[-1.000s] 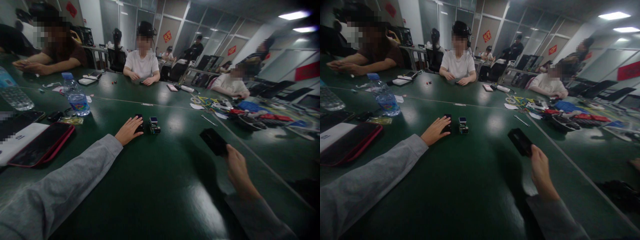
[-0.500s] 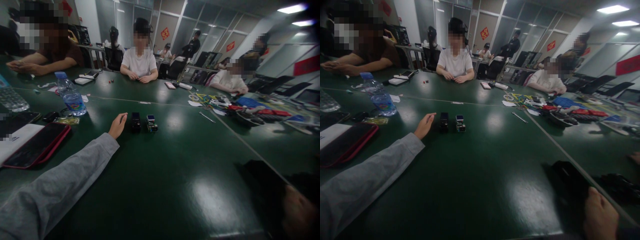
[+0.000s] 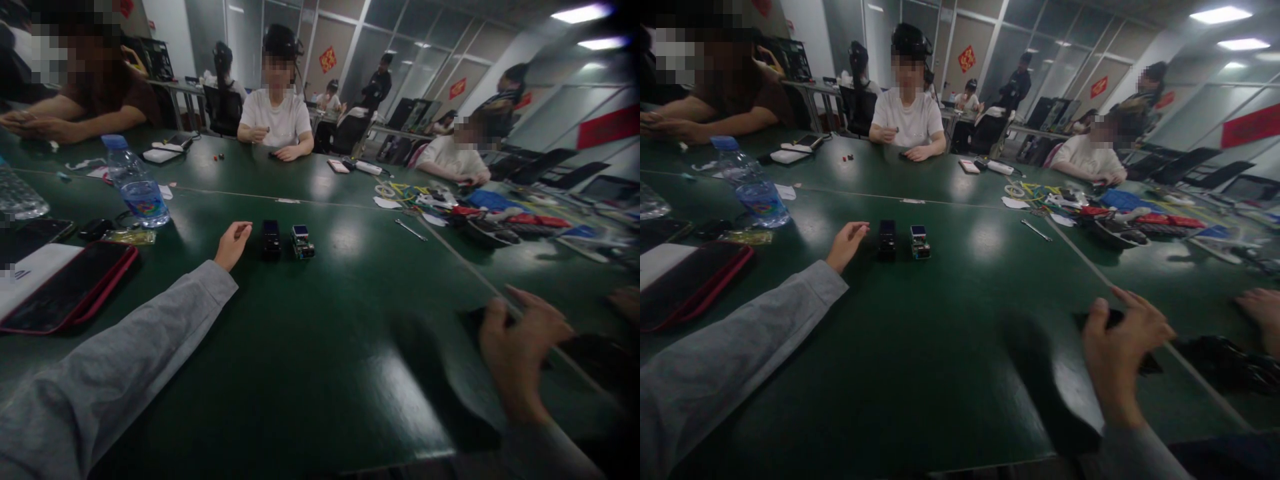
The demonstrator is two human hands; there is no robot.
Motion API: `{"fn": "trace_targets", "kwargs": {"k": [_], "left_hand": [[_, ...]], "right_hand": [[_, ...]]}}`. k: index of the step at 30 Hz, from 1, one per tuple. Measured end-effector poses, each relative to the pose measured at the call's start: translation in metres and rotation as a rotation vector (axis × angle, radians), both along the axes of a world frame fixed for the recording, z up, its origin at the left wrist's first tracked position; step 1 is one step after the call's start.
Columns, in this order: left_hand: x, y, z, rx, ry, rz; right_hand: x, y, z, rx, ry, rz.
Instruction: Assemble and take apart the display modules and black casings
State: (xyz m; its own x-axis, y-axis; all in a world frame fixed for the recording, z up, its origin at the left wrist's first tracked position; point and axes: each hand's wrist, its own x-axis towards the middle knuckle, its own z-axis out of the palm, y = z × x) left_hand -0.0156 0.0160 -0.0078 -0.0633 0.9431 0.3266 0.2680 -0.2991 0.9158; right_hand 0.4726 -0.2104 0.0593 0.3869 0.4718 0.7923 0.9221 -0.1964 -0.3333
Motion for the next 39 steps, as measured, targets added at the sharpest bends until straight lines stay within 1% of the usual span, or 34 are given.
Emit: {"fn": "trace_targets", "kwargs": {"k": [1,3,5,6,8,10,13,18,22,25,27,29,31,34,36,39], "left_hand": [[0.000,0.000,0.000,0.002,-0.018,0.006],[0.000,0.000,0.000,0.004,-0.053,0.010],[0.000,0.000,0.002,-0.007,-0.079,-0.008],[0.000,-0.001,0.004,-0.020,-0.087,-0.029],[0.001,-0.003,0.006,-0.055,-0.107,-0.065],[0.002,-0.005,0.009,-0.093,-0.127,-0.081],[0.003,-0.007,0.012,-0.124,-0.135,-0.093],[0.005,-0.010,0.017,-0.125,-0.156,-0.105],[0.005,-0.011,0.019,-0.130,-0.156,-0.096],[0.005,-0.011,0.019,-0.130,-0.151,-0.090],[0.005,-0.011,0.019,-0.128,-0.148,-0.095],[0.004,-0.011,0.019,-0.128,-0.147,-0.102],[0.004,-0.011,0.018,-0.127,-0.147,-0.107],[0.003,-0.010,0.016,-0.128,-0.148,-0.111],[0.003,-0.010,0.016,-0.132,-0.146,-0.112],[0.003,-0.010,0.016,-0.141,-0.135,-0.118]], "right_hand": [[-0.033,0.016,0.002,-0.012,-0.059,0.126],[-0.102,0.048,-0.002,-0.114,-0.092,0.374],[-0.165,0.078,-0.013,-0.236,-0.097,0.565],[-0.191,0.093,-0.020,-0.292,-0.109,0.646],[-0.230,0.120,-0.031,-0.357,-0.115,0.760],[-0.250,0.143,-0.039,-0.387,-0.103,0.808],[-0.254,0.161,-0.044,-0.404,-0.081,0.813],[-0.245,0.162,-0.044,-0.325,-0.011,0.842],[-0.242,0.167,-0.051,-0.276,0.177,0.855],[-0.239,0.175,-0.056,-0.285,0.348,0.847],[-0.237,0.177,-0.057,-0.298,0.418,0.825],[-0.237,0.177,-0.056,-0.286,0.406,0.793],[-0.238,0.174,-0.054,-0.261,0.328,0.773],[-0.240,0.170,-0.051,-0.248,0.271,0.803],[-0.240,0.171,-0.051,-0.252,0.343,0.835],[-0.238,0.175,-0.053,-0.286,0.513,0.847]]}}
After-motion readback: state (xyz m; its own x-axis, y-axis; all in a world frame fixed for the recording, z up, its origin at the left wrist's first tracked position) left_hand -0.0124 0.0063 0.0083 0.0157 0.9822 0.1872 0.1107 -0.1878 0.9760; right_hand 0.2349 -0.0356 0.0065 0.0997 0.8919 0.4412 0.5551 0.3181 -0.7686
